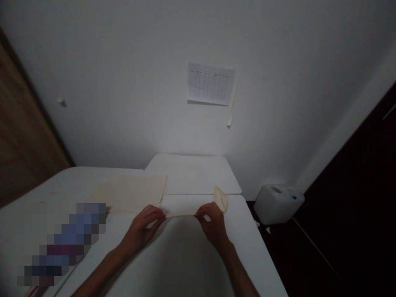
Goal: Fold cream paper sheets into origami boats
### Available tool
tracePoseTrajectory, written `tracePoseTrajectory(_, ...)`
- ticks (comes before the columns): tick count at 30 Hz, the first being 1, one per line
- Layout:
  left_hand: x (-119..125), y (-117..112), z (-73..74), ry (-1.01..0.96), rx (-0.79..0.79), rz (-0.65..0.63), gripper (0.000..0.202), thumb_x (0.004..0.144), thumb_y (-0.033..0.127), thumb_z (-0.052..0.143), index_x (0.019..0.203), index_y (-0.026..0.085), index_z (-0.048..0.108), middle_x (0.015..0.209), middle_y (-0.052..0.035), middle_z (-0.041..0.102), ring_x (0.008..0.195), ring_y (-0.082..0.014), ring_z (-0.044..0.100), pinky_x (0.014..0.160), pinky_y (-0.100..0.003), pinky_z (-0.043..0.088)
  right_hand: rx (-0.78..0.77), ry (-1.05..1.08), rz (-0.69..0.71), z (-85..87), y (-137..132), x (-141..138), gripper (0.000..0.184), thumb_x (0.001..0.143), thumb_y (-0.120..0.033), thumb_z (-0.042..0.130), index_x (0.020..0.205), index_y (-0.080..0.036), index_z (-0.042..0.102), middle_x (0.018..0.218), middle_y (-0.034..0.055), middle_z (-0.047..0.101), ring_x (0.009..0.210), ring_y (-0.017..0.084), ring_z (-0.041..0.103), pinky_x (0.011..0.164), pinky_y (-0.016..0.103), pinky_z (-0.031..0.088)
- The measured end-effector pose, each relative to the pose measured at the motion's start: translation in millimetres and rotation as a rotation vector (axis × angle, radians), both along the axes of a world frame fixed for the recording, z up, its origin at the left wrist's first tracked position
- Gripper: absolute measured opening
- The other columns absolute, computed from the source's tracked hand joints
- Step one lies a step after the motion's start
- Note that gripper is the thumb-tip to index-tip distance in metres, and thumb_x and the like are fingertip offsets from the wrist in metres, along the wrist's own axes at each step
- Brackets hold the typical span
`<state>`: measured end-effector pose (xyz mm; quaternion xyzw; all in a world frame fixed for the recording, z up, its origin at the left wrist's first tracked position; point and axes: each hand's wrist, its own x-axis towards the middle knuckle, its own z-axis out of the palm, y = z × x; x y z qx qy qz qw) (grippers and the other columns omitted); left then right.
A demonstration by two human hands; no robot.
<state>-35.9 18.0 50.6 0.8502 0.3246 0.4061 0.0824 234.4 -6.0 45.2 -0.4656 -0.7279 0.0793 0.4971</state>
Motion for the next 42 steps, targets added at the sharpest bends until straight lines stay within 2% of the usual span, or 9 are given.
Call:
tracePoseTrajectory(4, -0.1, -2.7, -8.9, 0.186, 0.119, 0.004, 0.018, 0.092, 0.015, 0.047, 0.094, 0.019, 0.064, 0.092, -0.0081, 0.064, 0.085, -0.0196, 0.055, 0.075, -0.034, 0.047, 0.011, -0.182, 0.009, -7.3, -8.2, 4.8, 0.014, 0.090, -0.026, 0.058, 0.082, -0.022, 0.069, 0.088, 0.0045, 0.069, 0.084, 0.019, 0.059, 0.081, 0.034, 0.046)
tracePoseTrajectory(9, 2.6, -10.0, -39.0, 0.415, 0.036, -0.028, 0.028, 0.085, 0.001, 0.044, 0.092, 0.018, 0.065, 0.091, -0.0089, 0.065, 0.090, -0.0225, 0.057, 0.081, -0.039, 0.051, -0.071, -0.427, 0.021, -30.0, -16.4, 11.2, 0.018, 0.092, -0.020, 0.054, 0.088, -0.024, 0.070, 0.092, 0.0036, 0.071, 0.085, 0.017, 0.057, 0.077, 0.030, 0.046)
tracePoseTrajectory(14, 0.7, -13.3, -56.5, 0.469, -0.014, -0.037, 0.052, 0.072, -0.010, 0.040, 0.110, 0.018, 0.063, 0.114, -0.0100, 0.064, 0.109, -0.0251, 0.055, 0.095, -0.045, 0.050, -0.127, -0.576, 0.028, -30.5, -24.9, 17.0, 0.023, 0.089, -0.012, 0.054, 0.098, -0.027, 0.069, 0.104, 0.0030, 0.069, 0.094, 0.019, 0.056, 0.084, 0.032, 0.045)
tracePoseTrajectory(18, 0.6, -21.5, -52.4, 0.410, -0.040, -0.033, 0.042, 0.081, -0.002, 0.044, 0.113, 0.018, 0.062, 0.116, -0.0102, 0.064, 0.110, -0.0248, 0.056, 0.097, -0.043, 0.050, -0.153, -0.627, -0.006, -25.1, -32.4, 11.1, 0.020, 0.086, -0.013, 0.054, 0.097, -0.022, 0.068, 0.108, 0.0051, 0.066, 0.101, 0.022, 0.053, 0.090, 0.037, 0.044)
tracePoseTrajectory(22, 2.2, -30.9, -46.2, 0.409, -0.032, -0.022, 0.035, 0.087, 0.007, 0.045, 0.116, 0.017, 0.061, 0.121, -0.0109, 0.062, 0.114, -0.0256, 0.055, 0.100, -0.043, 0.049, -0.148, -0.614, -0.043, -26.6, -34.4, -11.8, 0.017, 0.089, -0.015, 0.051, 0.095, -0.018, 0.066, 0.108, 0.0076, 0.065, 0.101, 0.024, 0.054, 0.093, 0.039, 0.044)
tracePoseTrajectory(26, 1.9, -34.4, -46.4, 0.459, -0.020, -0.001, 0.037, 0.087, 0.009, 0.045, 0.120, 0.016, 0.059, 0.127, -0.0112, 0.060, 0.117, -0.0270, 0.054, 0.100, -0.045, 0.049, -0.163, -0.569, 0.111, -28.7, -32.7, -40.0, 0.025, 0.092, -0.013, 0.046, 0.107, -0.018, 0.064, 0.116, 0.0067, 0.064, 0.105, 0.021, 0.055, 0.095, 0.034, 0.046)
tracePoseTrajectory(30, 0.4, -38.1, -47.1, 0.474, -0.016, -0.003, 0.039, 0.088, 0.011, 0.045, 0.126, 0.016, 0.056, 0.133, -0.0113, 0.056, 0.121, -0.0271, 0.052, 0.102, -0.045, 0.047, -0.180, -0.535, 0.182, -29.3, -36.5, -55.8, 0.039, 0.092, -0.015, 0.044, 0.130, -0.017, 0.053, 0.134, 0.0063, 0.054, 0.125, 0.021, 0.044, 0.109, 0.035, 0.036)
tracePoseTrajectory(35, -0.6, -45.9, -51.1, 0.454, -0.044, 0.039, 0.043, 0.092, 0.019, 0.044, 0.135, 0.019, 0.048, 0.141, -0.0088, 0.048, 0.126, -0.0261, 0.048, 0.103, -0.044, 0.046, -0.276, -0.587, 0.187, -28.0, -46.7, -55.8, 0.049, 0.095, -0.025, 0.041, 0.143, -0.016, 0.036, 0.147, 0.0079, 0.038, 0.136, 0.021, 0.033, 0.115, 0.041, 0.024)
tracePoseTrajectory(42, -0.4, -48.3, -56.3, 0.528, -0.065, 0.157, 0.040, 0.093, 0.027, 0.045, 0.130, 0.012, 0.053, 0.138, -0.0124, 0.051, 0.125, -0.0285, 0.049, 0.103, -0.042, 0.046, -0.426, -0.661, 0.088, -27.7, -55.9, -34.9, 0.056, 0.097, -0.035, 0.038, 0.147, -0.012, 0.028, 0.152, 0.0119, 0.025, 0.140, 0.025, 0.024, 0.116, 0.045, 0.021)
